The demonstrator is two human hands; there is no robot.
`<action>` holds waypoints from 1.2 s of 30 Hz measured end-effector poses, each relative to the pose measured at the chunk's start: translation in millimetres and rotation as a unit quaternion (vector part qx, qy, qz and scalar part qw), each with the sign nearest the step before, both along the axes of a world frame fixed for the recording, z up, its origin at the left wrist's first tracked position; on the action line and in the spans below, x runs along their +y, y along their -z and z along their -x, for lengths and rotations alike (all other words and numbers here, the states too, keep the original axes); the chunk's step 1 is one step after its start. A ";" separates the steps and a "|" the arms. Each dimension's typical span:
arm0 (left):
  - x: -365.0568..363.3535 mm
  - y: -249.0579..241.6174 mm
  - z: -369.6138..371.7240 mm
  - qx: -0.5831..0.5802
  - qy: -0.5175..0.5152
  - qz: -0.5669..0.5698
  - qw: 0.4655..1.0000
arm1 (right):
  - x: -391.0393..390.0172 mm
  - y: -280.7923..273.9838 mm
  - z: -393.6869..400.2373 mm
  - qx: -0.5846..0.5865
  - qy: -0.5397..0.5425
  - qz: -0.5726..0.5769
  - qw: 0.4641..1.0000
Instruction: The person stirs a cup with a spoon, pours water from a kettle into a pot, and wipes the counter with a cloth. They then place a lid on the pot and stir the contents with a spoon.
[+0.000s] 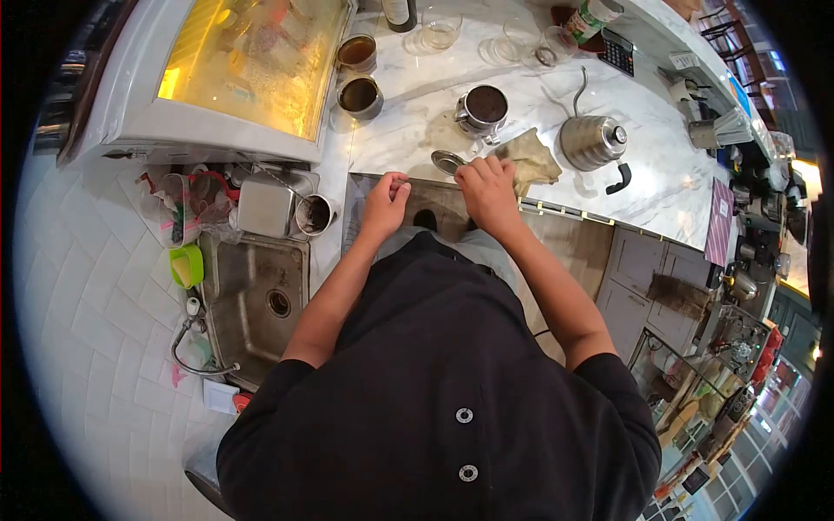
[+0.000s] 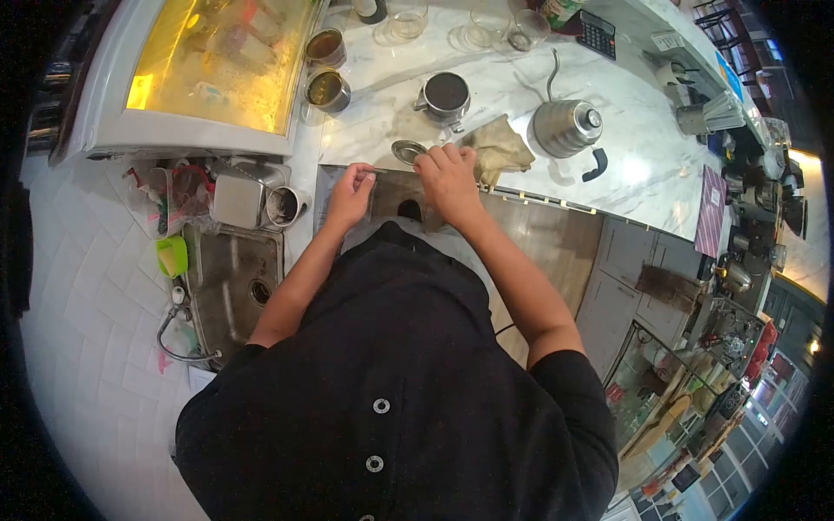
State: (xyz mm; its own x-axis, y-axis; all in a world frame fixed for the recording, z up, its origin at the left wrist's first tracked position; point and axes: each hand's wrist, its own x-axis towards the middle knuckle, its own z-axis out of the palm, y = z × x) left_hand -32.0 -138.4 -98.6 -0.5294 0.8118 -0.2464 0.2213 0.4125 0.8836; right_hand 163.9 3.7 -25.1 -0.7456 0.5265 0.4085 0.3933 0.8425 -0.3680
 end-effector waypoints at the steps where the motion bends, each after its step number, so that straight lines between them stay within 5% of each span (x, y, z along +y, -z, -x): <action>1: 0.2 6.4 1.4 -0.001 0.000 -0.002 1.000 | 2.8 -15.5 1.4 0.012 0.009 0.019 1.000; 6: 8.1 -2.4 3.1 -0.029 0.033 0.026 0.999 | 36.3 -64.0 8.5 0.134 0.076 0.158 0.975; 8: 14.0 -7.6 2.9 -0.028 0.037 0.013 0.999 | 54.1 -69.6 15.1 0.283 0.164 0.467 0.822; 9: 18.0 -10.0 3.1 -0.027 0.040 0.000 0.999 | 64.9 -64.1 15.6 0.284 0.165 0.466 0.822; 11: 29.8 -16.0 4.9 -0.014 0.034 -0.022 0.999 | 89.8 -49.9 12.6 0.326 0.174 0.580 0.726; 18: 82.8 -49.0 21.4 0.055 0.032 -0.106 0.992 | 120.6 -22.4 1.8 0.279 0.219 0.736 0.576; 21: 105.3 -63.2 21.6 0.049 0.030 -0.119 0.991 | 121.3 -19.2 7.1 0.280 0.256 0.743 0.551; 28: 134.0 -74.7 15.1 0.036 0.054 -0.096 0.993 | 108.3 -16.6 19.4 0.283 0.336 0.666 0.603; 36: 155.7 -73.6 -1.4 0.010 0.039 -0.104 0.994 | 105.7 -9.6 24.5 0.301 0.318 0.526 0.729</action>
